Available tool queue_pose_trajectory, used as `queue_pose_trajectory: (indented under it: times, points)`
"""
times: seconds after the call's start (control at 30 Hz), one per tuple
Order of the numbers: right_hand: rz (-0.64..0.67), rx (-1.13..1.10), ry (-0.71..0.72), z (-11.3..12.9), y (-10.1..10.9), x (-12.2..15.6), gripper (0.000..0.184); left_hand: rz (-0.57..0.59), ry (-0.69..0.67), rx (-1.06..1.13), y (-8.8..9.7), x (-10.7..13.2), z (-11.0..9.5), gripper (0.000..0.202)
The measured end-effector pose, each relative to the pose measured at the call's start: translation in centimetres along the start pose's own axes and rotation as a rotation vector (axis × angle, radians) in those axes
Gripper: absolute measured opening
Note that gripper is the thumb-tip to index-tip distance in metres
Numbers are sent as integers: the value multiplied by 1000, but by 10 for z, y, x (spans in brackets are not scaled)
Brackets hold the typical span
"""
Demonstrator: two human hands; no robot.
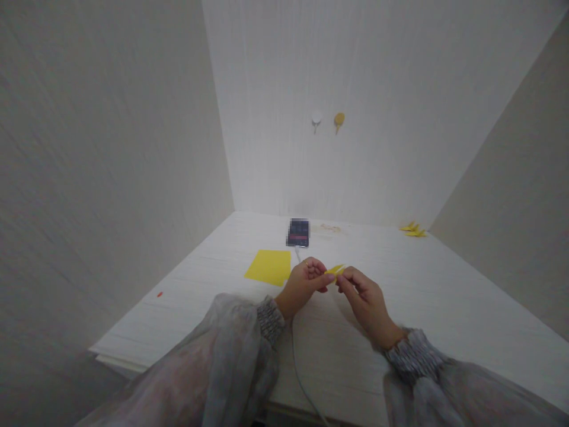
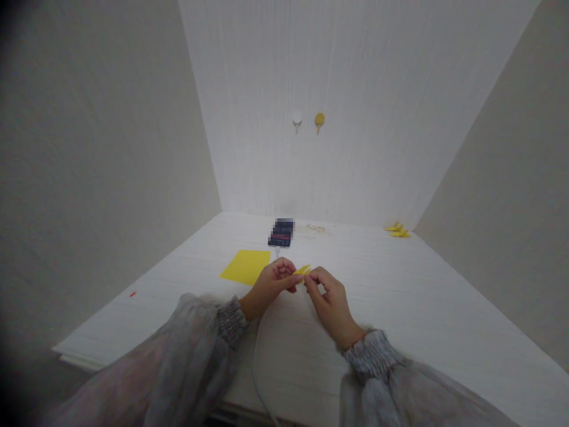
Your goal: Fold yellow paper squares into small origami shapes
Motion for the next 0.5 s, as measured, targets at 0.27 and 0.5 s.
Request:
queue_pose_trajectory:
  times: [0.27,0.5]
  points:
    - [-1,8,56,6,0,0,14,61,-8,19,-3,2,-5,32]
    - [9,2,41,6,0,1,18,72,13,7,-4,3,-3,31]
Point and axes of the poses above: each hand's wrist, its own x-axis away from the middle knuckle, its own y-axis out of the back of the hand, z = x × y, the point moved 7 cm from there along -x, towards the middle knuckle, and after that the axes turned 14 degrees about z, right-handed, at the moved point
